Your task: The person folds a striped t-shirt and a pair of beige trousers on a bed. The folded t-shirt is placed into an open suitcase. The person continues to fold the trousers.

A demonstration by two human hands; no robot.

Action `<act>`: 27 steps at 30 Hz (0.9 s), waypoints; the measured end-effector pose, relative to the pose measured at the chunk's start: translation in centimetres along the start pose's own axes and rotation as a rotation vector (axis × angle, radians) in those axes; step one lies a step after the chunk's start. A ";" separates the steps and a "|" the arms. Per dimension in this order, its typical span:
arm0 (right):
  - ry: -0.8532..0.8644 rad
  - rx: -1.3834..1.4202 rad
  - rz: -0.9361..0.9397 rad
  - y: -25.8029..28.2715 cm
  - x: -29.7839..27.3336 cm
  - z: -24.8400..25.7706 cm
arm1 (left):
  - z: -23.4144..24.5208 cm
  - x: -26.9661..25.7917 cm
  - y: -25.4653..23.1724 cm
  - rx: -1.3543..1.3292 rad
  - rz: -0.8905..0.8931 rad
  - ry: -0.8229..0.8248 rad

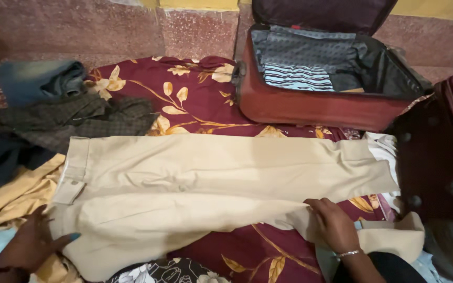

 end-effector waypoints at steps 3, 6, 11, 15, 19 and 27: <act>0.076 -0.007 -0.044 -2.3 -0.5 -1.3 | -0.9 1.3 3.1 -0.206 0.064 -0.275; 0.097 -0.050 -0.037 -5.1 -1.2 -2.6 | -3.0 2.6 5.3 -0.213 0.124 0.103; 0.145 0.117 -0.282 -9.0 0.0 -3.5 | -2.5 2.0 5.4 -0.479 -0.083 -0.008; 0.107 0.226 -0.332 -8.2 1.9 -1.2 | 1.4 2.5 2.8 -0.742 -0.089 -0.127; -0.021 -0.139 -0.324 -5.6 4.3 0.8 | 4.1 2.3 -0.3 -0.913 -0.004 -0.150; 0.234 -0.225 0.304 -2.4 1.2 -5.0 | -1.0 0.6 -1.8 -0.094 -0.046 0.019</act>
Point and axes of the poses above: each hand's wrist, its own x-axis towards the middle knuckle, its own z-axis out of the back of the hand, y = z × x, the point moved 4 cm from there along x, towards the middle knuckle, and after that the axes turned 4 degrees about x, right-handed, at the moved point
